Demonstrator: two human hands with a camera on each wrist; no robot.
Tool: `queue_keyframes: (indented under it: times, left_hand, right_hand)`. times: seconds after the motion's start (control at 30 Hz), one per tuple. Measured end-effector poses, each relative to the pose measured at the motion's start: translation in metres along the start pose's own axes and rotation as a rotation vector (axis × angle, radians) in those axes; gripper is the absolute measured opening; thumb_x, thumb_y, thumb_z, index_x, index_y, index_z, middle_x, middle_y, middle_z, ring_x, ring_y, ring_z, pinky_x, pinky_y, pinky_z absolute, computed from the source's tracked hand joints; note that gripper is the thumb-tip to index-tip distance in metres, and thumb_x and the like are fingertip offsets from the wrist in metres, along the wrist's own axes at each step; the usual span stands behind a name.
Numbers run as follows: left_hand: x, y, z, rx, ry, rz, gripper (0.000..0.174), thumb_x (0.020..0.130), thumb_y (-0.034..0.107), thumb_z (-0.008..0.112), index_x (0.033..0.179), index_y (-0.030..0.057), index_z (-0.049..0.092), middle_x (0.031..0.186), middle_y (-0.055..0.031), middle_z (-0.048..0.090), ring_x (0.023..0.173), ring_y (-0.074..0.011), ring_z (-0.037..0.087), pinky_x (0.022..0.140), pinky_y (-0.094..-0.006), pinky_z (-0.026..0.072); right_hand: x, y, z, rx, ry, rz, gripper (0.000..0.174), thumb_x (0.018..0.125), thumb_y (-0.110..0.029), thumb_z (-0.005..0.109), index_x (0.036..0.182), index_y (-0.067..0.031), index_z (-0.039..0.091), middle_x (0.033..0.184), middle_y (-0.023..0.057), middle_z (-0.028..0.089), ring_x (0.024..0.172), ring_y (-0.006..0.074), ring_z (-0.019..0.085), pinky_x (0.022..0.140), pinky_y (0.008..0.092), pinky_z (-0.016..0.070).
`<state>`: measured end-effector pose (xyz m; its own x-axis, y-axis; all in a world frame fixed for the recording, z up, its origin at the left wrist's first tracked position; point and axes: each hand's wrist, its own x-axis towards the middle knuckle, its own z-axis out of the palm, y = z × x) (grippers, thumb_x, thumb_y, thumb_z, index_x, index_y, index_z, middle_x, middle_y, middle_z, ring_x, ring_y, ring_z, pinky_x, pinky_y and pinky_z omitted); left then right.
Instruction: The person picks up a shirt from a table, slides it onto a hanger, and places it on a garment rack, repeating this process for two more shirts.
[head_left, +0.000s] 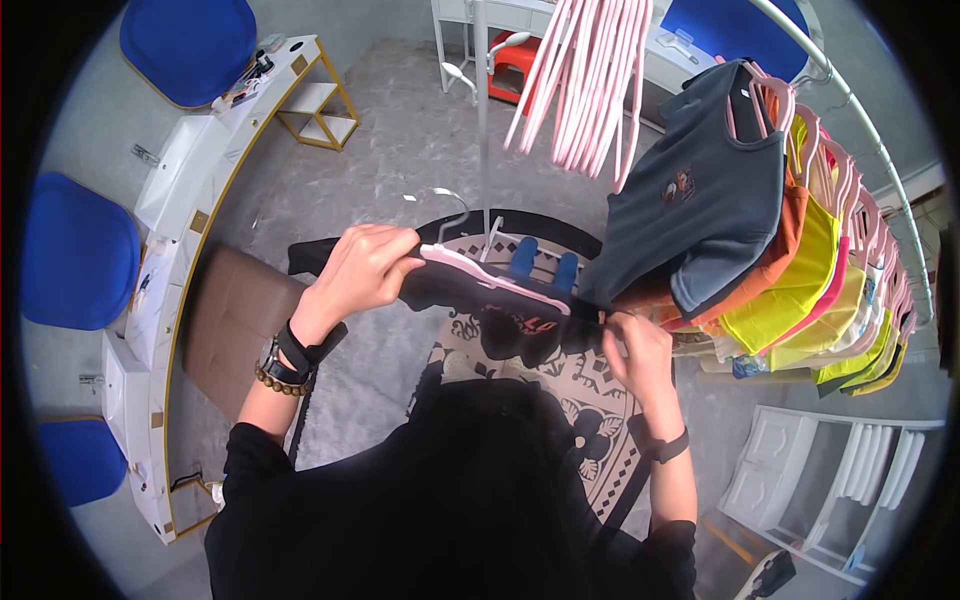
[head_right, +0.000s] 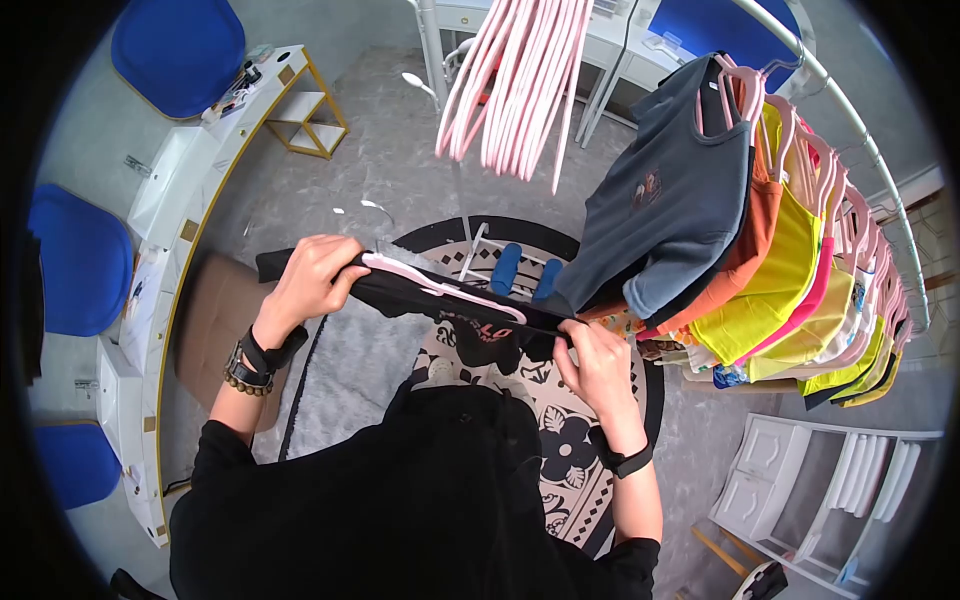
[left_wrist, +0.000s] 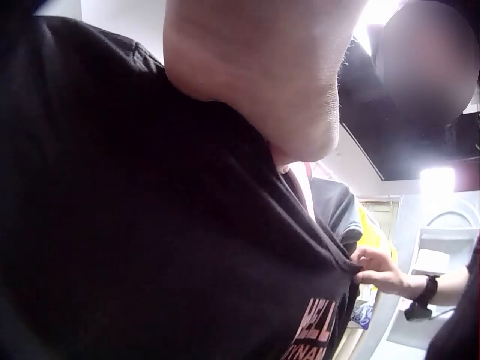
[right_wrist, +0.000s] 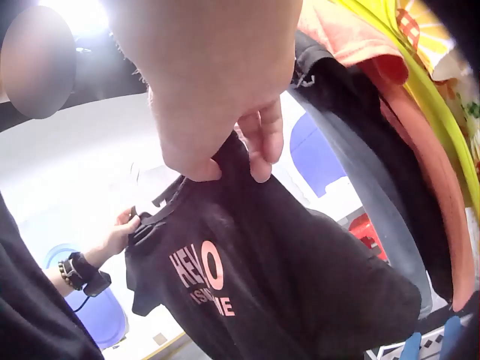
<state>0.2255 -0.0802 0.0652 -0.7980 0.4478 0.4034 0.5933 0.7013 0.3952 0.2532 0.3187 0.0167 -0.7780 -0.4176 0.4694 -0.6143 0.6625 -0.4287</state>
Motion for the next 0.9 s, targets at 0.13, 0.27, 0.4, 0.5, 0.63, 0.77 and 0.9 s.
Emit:
queue_keyframes:
  times: [0.13,0.27,0.4,0.5,0.63,0.77,0.9]
  left_hand:
    - [0.003,0.008,0.004,0.005,0.009,0.103,0.022,0.077,0.007,0.073,0.078,0.0001,0.052,0.068,-0.0155,0.053,0.063,-0.0379,0.054,0.058,-0.0432,0.0442]
    - [0.010,0.023,0.017,-0.202,0.001,0.089,0.019,0.083,0.011,0.072,0.085,-0.0015,0.058,0.075,-0.0153,0.059,0.072,-0.0363,0.060,0.065,-0.0422,0.0488]
    - [0.012,0.027,0.025,-0.310,-0.006,0.114,0.020,0.083,0.012,0.073,0.087,-0.0018,0.059,0.077,-0.0146,0.059,0.073,-0.0347,0.059,0.066,-0.0413,0.0479]
    - [0.010,0.018,0.017,-0.298,-0.090,0.094,0.019,0.082,0.009,0.072,0.096,-0.0007,0.062,0.086,-0.0144,0.061,0.085,-0.0325,0.061,0.075,-0.0409,0.0490]
    - [0.000,0.007,0.000,-0.140,-0.093,0.024,0.037,0.081,-0.001,0.066,0.117,0.0023,0.061,0.108,-0.0121,0.064,0.104,-0.0319,0.059,0.094,-0.0408,0.0466]
    - [-0.019,-0.025,-0.001,0.021,-0.087,-0.107,0.036,0.082,-0.008,0.060,0.115,0.0036,0.063,0.106,-0.0138,0.066,0.102,-0.0334,0.061,0.090,-0.0432,0.0484]
    - [-0.018,-0.032,0.002,-0.088,-0.050,-0.109,0.022,0.081,-0.008,0.060,0.100,-0.0009,0.066,0.089,-0.0193,0.069,0.087,-0.0393,0.066,0.073,-0.0442,0.0526]
  right_hand:
    - [0.022,-0.022,-0.009,0.114,0.069,-0.083,0.013,0.075,-0.002,0.074,0.083,-0.0021,0.063,0.071,0.0094,0.063,0.058,0.0272,0.060,0.054,0.0353,0.0470]
    - [0.054,-0.047,-0.005,0.100,0.044,-0.148,0.017,0.076,-0.008,0.079,0.086,-0.0017,0.066,0.069,0.0081,0.057,0.061,0.0254,0.056,0.056,0.0353,0.0456]
    - [0.069,-0.057,0.003,-0.086,-0.057,-0.263,0.020,0.078,-0.015,0.080,0.086,-0.0025,0.067,0.068,0.0063,0.044,0.059,0.0233,0.048,0.055,0.0353,0.0420]
    - [0.063,-0.054,0.004,-0.084,-0.054,-0.347,0.017,0.077,-0.012,0.080,0.082,-0.0035,0.066,0.066,0.0055,0.043,0.057,0.0211,0.047,0.052,0.0338,0.0398]
    - [0.054,-0.047,-0.006,-0.030,0.001,-0.286,0.017,0.073,-0.007,0.082,0.082,-0.0021,0.069,0.063,0.0044,0.042,0.054,0.0202,0.046,0.049,0.0337,0.0388]
    - [0.042,-0.041,-0.016,-0.038,-0.013,-0.242,0.020,0.073,-0.005,0.082,0.091,-0.0012,0.073,0.062,0.0044,0.043,0.053,0.0201,0.047,0.049,0.0336,0.0382]
    - [0.036,-0.037,-0.016,-0.004,-0.004,-0.222,0.017,0.073,-0.003,0.081,0.088,-0.0009,0.074,0.060,0.0043,0.046,0.053,0.0200,0.046,0.049,0.0334,0.0378]
